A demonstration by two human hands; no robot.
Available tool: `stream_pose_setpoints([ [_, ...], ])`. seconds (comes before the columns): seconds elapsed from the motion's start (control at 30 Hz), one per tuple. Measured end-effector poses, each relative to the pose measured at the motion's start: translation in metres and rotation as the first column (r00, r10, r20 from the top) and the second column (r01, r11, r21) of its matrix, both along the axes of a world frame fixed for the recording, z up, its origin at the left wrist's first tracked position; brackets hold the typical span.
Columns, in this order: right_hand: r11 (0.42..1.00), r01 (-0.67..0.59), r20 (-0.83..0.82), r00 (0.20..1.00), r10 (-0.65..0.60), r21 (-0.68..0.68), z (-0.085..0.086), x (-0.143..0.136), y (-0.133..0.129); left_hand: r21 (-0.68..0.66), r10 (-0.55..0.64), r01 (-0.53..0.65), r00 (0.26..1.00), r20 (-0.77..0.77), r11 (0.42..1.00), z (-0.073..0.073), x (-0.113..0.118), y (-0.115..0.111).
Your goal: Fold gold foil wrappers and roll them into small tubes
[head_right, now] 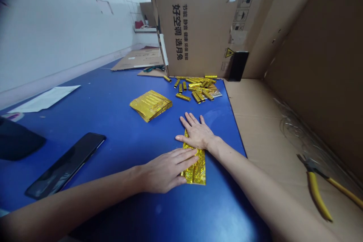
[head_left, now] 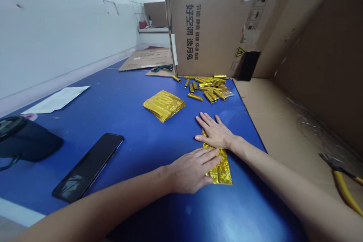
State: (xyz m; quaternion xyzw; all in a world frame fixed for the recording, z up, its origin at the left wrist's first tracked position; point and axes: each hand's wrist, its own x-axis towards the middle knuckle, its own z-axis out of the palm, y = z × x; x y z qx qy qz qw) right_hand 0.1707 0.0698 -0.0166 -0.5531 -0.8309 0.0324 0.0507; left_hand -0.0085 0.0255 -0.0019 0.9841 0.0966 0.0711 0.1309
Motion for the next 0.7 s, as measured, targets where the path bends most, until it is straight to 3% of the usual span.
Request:
stream_pose_setpoints([
  [0.33,0.999,-0.035,-0.002,0.999,0.035,-0.010,0.0020,0.0007,-0.0005,-0.003,-0.042,0.042,0.999,-0.003,0.999,-0.0045,-0.0002,0.0032],
  [0.7,1.000,0.009,-0.033,0.999,-0.010,-0.021,0.0023,-0.0038,-0.0022,-0.041,0.011,-0.013,0.999,-0.037,0.999,-0.0001,-0.0020,-0.0051],
])
